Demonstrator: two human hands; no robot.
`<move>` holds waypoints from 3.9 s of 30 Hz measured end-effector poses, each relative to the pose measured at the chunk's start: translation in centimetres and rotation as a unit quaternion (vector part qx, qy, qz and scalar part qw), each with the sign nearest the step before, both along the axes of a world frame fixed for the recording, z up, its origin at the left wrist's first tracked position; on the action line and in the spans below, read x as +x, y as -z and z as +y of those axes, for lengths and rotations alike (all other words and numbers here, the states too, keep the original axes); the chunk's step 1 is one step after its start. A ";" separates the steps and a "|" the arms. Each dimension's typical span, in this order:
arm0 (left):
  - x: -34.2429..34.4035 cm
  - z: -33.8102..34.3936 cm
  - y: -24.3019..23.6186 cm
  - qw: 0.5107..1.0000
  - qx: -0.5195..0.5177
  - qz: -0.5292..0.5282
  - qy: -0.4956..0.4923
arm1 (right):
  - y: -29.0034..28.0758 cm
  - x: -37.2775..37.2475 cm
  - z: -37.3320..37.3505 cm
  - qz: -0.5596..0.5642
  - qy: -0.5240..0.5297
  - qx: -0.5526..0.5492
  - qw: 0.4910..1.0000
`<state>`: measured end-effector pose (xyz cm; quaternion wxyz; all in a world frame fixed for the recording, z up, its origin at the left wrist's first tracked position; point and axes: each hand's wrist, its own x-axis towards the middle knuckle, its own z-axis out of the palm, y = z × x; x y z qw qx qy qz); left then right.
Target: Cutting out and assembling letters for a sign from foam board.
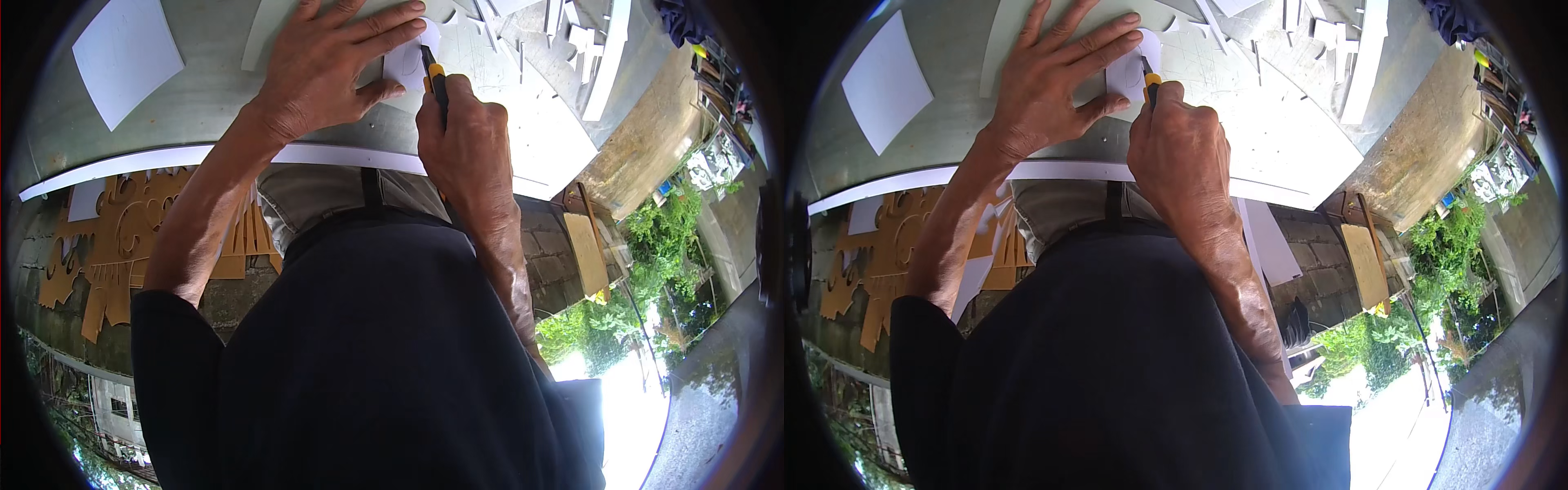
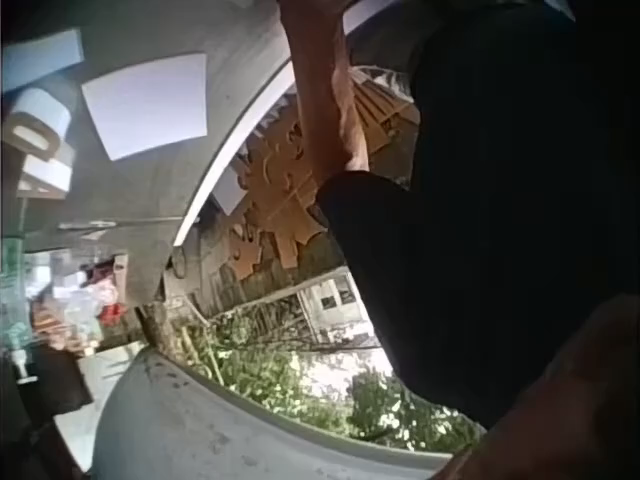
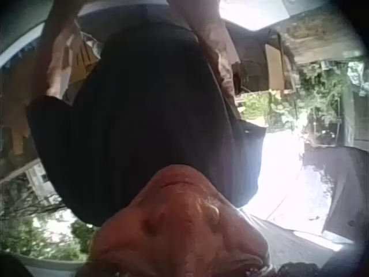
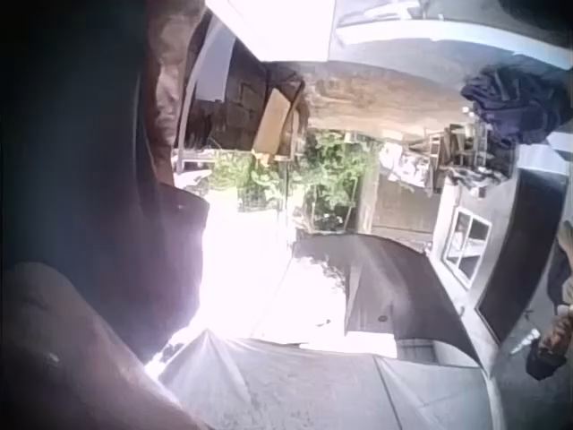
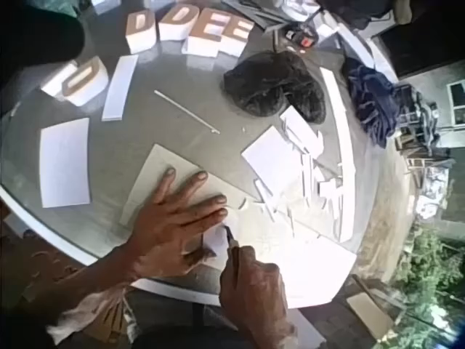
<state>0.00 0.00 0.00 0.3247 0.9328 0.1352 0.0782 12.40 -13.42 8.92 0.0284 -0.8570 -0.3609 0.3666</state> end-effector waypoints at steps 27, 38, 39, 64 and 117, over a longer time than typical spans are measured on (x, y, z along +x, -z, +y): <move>0.2 -0.8 0.3 0.999 0.014 -0.010 -0.029 | 0.0 -0.1 -0.4 -0.015 -0.006 0.035 0.999; 0.0 -1.1 0.5 0.998 0.027 -0.027 -0.046 | -0.1 -0.1 -0.1 -0.017 -0.004 0.026 1.000; -0.1 -1.2 0.5 0.998 0.026 -0.027 -0.047 | -0.1 -0.1 -0.2 -0.017 -0.005 0.025 1.000; 0.2 -2.2 1.4 0.991 0.051 -0.072 -0.100 | -0.4 0.5 0.2 -0.005 0.001 0.009 1.000; 1.0 -0.2 0.6 0.995 -0.002 -0.094 -0.041 | -1.4 3.8 1.0 -0.049 -0.181 -0.026 0.982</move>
